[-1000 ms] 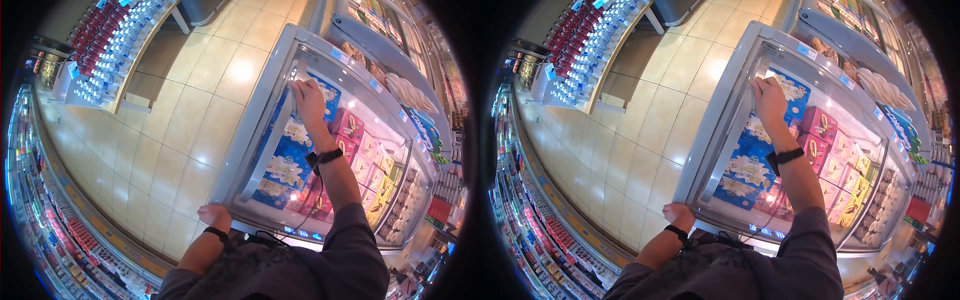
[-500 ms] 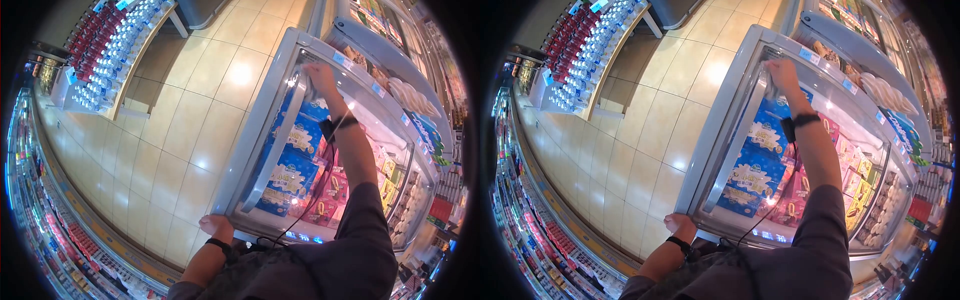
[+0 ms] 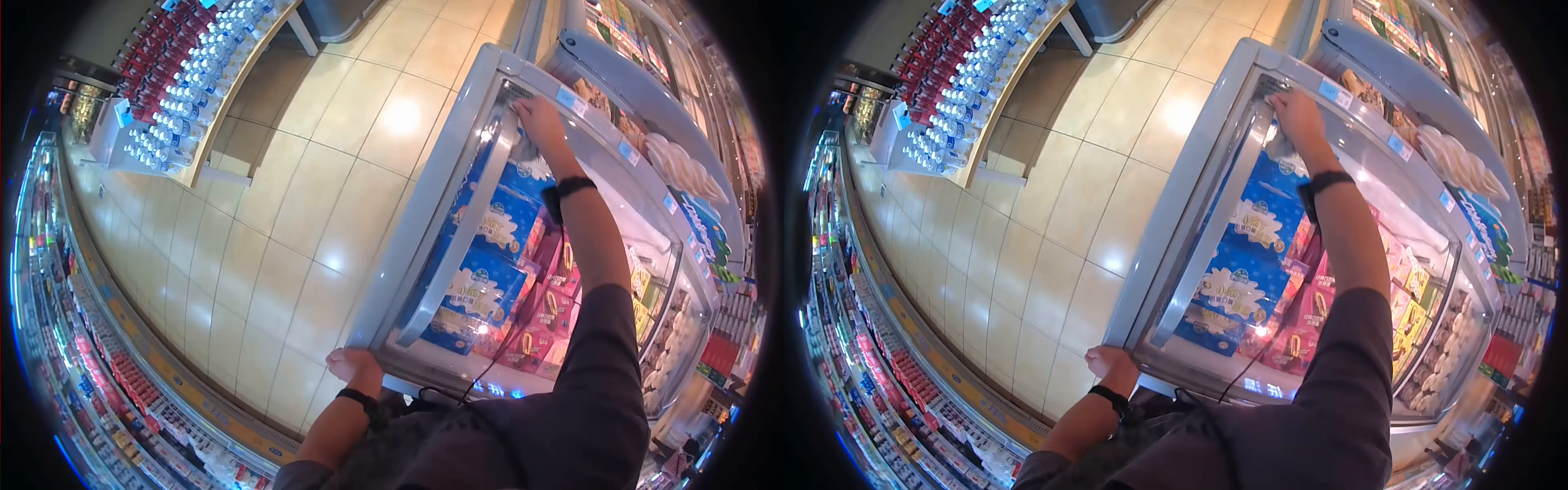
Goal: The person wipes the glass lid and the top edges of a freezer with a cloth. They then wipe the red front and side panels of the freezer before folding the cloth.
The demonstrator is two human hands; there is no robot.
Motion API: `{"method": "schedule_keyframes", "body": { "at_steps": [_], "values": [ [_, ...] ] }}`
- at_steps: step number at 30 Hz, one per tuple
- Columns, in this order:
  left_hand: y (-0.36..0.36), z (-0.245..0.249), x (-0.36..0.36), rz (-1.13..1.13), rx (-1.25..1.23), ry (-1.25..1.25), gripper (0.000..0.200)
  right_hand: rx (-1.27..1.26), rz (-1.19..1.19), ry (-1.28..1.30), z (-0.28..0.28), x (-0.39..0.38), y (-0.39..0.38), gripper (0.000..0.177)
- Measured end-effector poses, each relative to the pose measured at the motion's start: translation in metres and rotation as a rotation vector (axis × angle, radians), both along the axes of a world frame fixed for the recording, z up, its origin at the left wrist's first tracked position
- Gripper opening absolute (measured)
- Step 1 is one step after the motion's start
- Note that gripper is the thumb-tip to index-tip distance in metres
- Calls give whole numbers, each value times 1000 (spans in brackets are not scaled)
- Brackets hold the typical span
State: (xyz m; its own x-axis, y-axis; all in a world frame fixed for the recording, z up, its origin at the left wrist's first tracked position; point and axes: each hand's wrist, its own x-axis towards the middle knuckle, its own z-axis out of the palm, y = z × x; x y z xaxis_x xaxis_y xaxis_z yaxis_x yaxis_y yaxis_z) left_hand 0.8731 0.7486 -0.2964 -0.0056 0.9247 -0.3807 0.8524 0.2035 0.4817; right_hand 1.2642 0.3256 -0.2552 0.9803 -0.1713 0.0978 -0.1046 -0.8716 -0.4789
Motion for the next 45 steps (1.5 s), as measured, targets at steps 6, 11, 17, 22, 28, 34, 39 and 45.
{"method": "schedule_keyframes", "body": {
  "at_steps": [6,11,17,22,28,34,39,45],
  "values": [
    [3,-8,-8,-47,-3,40,49,-86,49,-70,-5,-4,-12,29],
    [2,-1,-1,-92,5,104,51,64,127,61,-9,32,1,32],
    [5,-17,-6,-34,83,84,50,144,-104,86,-7,-16,-5,29],
    [0,6,0,-100,-6,135,44,-118,42,44,-24,-101,36,28],
    [-1,18,4,-13,-168,39,40,-66,-1,-47,-7,-181,113,18],
    [18,0,-22,-1003,-155,631,35,-116,56,-30,3,-261,163,19],
    [33,21,-11,-1475,-253,754,42,-195,-7,-165,3,-333,210,26],
    [64,-7,-36,-1869,-87,665,41,-25,-279,226,7,-418,284,27]
  ]
}}
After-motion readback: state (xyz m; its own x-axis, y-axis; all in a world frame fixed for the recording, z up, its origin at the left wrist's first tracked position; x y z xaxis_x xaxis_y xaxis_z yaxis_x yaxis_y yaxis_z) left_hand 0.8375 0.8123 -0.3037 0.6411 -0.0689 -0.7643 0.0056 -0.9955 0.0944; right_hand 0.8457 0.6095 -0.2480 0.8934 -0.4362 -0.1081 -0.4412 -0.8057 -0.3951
